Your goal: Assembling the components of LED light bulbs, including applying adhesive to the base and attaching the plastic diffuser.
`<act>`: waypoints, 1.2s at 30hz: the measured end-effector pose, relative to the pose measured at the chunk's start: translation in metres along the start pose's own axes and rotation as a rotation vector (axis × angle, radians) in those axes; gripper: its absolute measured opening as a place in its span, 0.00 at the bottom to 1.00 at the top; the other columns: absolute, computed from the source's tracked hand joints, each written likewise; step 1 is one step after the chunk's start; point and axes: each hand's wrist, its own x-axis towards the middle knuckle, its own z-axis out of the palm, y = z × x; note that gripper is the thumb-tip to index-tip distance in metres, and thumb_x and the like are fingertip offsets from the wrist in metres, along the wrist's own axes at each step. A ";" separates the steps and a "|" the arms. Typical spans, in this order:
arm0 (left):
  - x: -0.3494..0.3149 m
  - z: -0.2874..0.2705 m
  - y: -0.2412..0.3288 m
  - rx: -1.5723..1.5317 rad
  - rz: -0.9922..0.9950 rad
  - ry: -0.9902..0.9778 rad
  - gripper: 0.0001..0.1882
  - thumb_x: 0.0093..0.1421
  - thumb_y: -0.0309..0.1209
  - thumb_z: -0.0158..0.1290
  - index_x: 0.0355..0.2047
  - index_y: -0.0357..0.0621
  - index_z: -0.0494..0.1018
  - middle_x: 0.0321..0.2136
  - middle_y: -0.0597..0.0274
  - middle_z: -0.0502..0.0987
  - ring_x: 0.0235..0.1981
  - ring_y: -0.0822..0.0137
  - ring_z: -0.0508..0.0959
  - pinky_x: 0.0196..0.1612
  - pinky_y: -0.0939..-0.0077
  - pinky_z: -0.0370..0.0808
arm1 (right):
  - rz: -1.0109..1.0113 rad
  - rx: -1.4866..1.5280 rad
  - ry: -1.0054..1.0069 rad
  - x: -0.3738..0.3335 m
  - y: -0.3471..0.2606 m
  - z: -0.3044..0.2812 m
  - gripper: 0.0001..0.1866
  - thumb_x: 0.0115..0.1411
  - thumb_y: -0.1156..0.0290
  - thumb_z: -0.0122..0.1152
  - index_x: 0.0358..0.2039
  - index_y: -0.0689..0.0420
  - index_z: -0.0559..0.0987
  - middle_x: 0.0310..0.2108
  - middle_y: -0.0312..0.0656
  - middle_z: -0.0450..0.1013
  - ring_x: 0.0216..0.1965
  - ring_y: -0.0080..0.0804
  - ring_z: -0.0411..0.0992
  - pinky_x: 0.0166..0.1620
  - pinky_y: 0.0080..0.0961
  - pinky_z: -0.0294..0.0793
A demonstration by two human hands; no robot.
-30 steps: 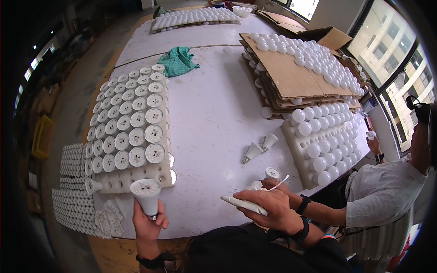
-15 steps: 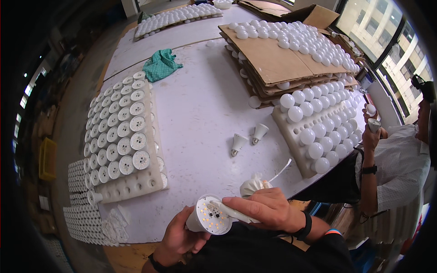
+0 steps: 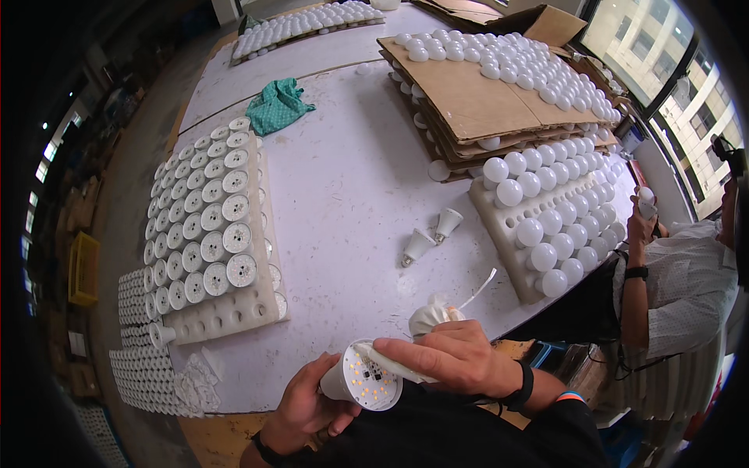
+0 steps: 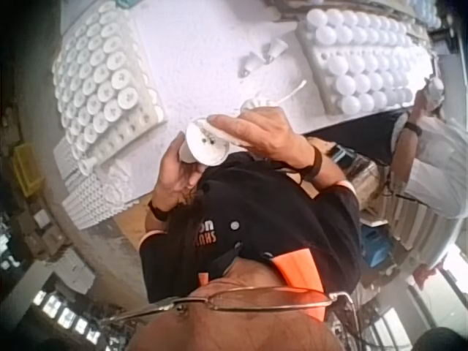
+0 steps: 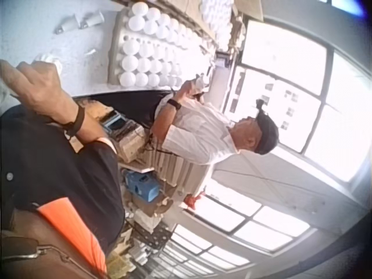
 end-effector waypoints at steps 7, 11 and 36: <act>-0.001 -0.002 0.001 0.057 0.009 -0.009 0.25 0.61 0.48 0.29 0.36 0.38 0.67 0.17 0.52 0.73 0.08 0.65 0.71 0.07 0.78 0.66 | 0.008 -0.005 -0.001 0.001 -0.001 0.001 0.27 0.35 0.74 0.57 0.43 0.60 0.73 0.12 0.30 0.56 0.10 0.18 0.57 0.13 0.17 0.58; 0.000 -0.007 -0.001 0.096 0.057 -0.051 0.25 0.61 0.48 0.30 0.39 0.38 0.65 0.19 0.52 0.73 0.11 0.66 0.72 0.09 0.79 0.68 | 0.008 -0.027 0.009 0.001 -0.001 -0.001 0.25 0.35 0.74 0.57 0.40 0.60 0.74 0.12 0.31 0.56 0.10 0.19 0.57 0.12 0.17 0.57; -0.016 0.001 0.000 0.275 0.658 -0.040 0.16 0.53 0.23 0.44 0.44 0.37 0.67 0.48 0.43 0.62 0.47 0.51 0.69 0.44 0.60 0.73 | 0.116 0.016 -0.033 0.001 -0.005 0.002 0.11 0.38 0.74 0.56 0.27 0.57 0.69 0.14 0.35 0.60 0.11 0.25 0.63 0.13 0.23 0.60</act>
